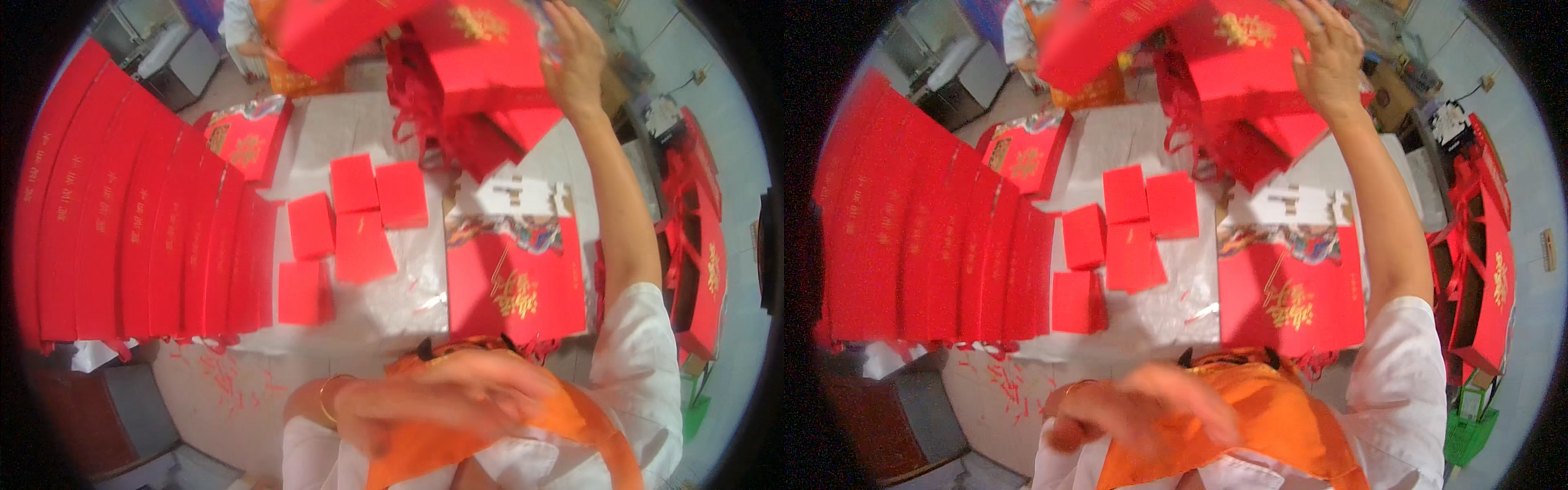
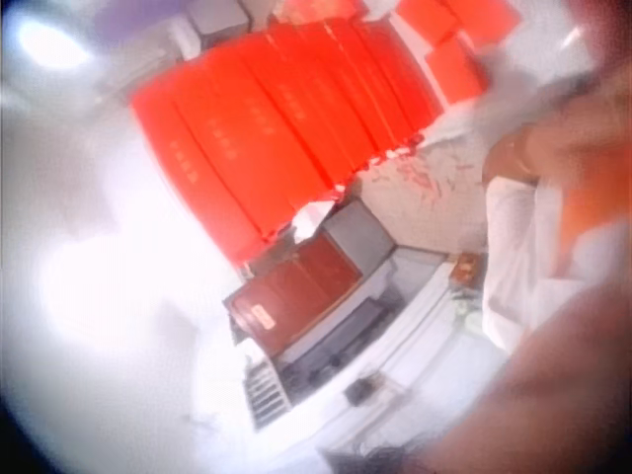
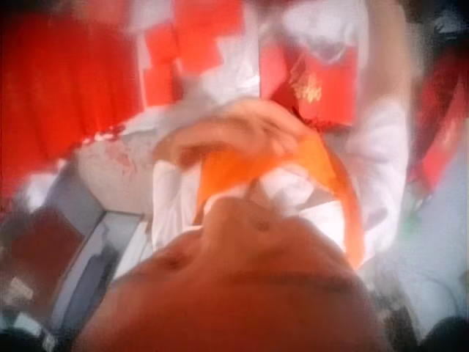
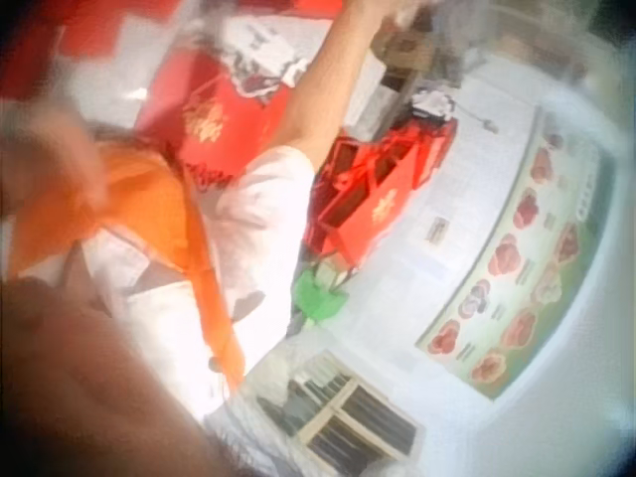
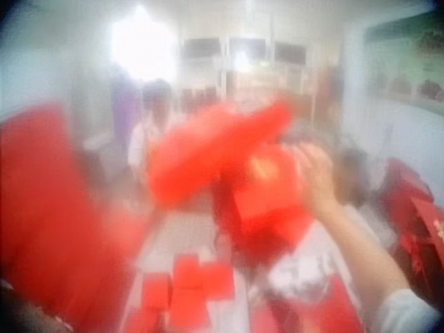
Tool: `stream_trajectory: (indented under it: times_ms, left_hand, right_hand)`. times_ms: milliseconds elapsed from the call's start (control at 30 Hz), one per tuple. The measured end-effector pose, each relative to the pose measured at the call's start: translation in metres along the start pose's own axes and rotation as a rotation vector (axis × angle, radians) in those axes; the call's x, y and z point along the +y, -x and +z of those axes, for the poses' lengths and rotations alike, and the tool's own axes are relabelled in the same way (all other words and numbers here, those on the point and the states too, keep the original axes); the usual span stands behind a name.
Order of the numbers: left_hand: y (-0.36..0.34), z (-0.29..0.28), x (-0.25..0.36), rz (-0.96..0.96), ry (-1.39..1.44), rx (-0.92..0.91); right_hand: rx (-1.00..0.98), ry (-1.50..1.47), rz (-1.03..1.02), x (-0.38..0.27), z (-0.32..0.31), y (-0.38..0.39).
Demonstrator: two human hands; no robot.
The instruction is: The person folds flat cardboard templates into red gift boxes by hand and places them into a stack.
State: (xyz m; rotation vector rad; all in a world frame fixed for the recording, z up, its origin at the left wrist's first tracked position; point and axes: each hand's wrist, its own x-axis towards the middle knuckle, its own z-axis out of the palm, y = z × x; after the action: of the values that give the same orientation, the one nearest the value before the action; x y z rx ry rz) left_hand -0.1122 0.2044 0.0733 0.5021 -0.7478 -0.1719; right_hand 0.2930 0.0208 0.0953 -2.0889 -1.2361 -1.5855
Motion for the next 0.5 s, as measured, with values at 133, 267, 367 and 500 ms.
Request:
stream_trajectory:
  times_ms: [133,267,367,500]
  left_hand:
    - [-0.014,0.002,-0.008,0.018,0.206,-0.093]
    - [-0.024,-0.003,-0.019,-0.016,0.286,-0.124]
    - [-0.040,-0.013,-0.035,-0.074,0.316,-0.127]
    - [-0.052,-0.045,-0.072,-0.252,0.098,0.040]
  right_hand:
    - [-0.123,-0.099,0.111,-0.046,-0.042,0.096]
    - [-0.536,-0.152,0.538,-0.067,-0.097,0.250]
    - [-0.673,-0.093,0.811,-0.069,-0.144,0.374]
    - [-1.005,0.132,1.191,-0.066,-0.201,0.489]
